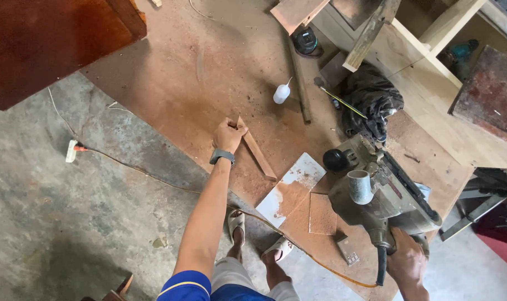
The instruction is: Sanding a small wooden piece using a belt sander and applying wood glue to join components.
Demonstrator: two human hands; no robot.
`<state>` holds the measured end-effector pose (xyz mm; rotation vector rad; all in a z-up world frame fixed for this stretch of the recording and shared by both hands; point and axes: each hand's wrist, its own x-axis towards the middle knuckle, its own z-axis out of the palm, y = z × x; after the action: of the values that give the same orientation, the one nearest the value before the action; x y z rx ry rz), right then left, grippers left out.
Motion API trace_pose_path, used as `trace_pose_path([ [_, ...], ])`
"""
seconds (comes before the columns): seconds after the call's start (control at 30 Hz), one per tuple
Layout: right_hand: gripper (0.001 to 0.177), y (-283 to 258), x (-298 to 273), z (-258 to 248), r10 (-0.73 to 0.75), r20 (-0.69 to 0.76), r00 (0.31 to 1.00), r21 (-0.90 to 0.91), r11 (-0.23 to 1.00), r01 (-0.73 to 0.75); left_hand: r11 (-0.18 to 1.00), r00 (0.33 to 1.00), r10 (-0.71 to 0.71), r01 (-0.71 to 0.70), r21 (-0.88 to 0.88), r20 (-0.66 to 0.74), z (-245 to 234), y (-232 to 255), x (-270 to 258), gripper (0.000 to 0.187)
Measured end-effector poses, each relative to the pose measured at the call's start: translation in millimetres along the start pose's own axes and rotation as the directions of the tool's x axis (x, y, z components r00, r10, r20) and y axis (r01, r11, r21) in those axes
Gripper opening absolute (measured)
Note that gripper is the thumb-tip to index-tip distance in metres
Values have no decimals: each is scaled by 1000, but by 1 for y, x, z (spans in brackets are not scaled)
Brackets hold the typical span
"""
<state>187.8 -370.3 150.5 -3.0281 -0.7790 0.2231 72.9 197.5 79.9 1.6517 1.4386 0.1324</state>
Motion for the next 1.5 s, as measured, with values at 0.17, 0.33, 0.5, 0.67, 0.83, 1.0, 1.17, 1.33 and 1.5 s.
trace_pose_path([
  [0.17,46,-16,-2,-12,37,17,999,17,999,-37,999,998,-45,44,14,37,5,-6,11,51],
  [0.33,45,-6,-10,13,-77,-63,995,-11,997,76,998,996,-25,19,65,91,-3,4,-2,100],
  [0.5,39,-20,-25,36,-183,-225,957,-162,976,148,999,999,33,-33,23,-1,2,0,2,28],
  [0.67,39,-38,-44,44,-159,-176,971,-275,955,107,1000,1000,24,-24,-6,0,2,-4,4,39],
  [0.83,46,-51,-47,44,-137,-207,969,-298,952,71,1000,999,4,-4,-7,34,0,0,1,45],
  [1.0,57,-61,-47,46,12,-61,998,-258,966,-27,999,999,43,-42,24,-28,12,-6,6,37],
  [1.17,52,-66,-47,42,-40,-157,987,-266,964,-3,1000,1000,-5,5,-7,25,-3,5,-1,34],
  [1.33,46,-66,-47,42,-23,-166,986,-264,964,-22,999,996,-24,26,-22,85,-7,0,7,18],
  [1.5,58,-62,-49,45,-29,-141,990,-280,960,-12,1000,989,6,-10,22,145,-12,0,3,23],
])
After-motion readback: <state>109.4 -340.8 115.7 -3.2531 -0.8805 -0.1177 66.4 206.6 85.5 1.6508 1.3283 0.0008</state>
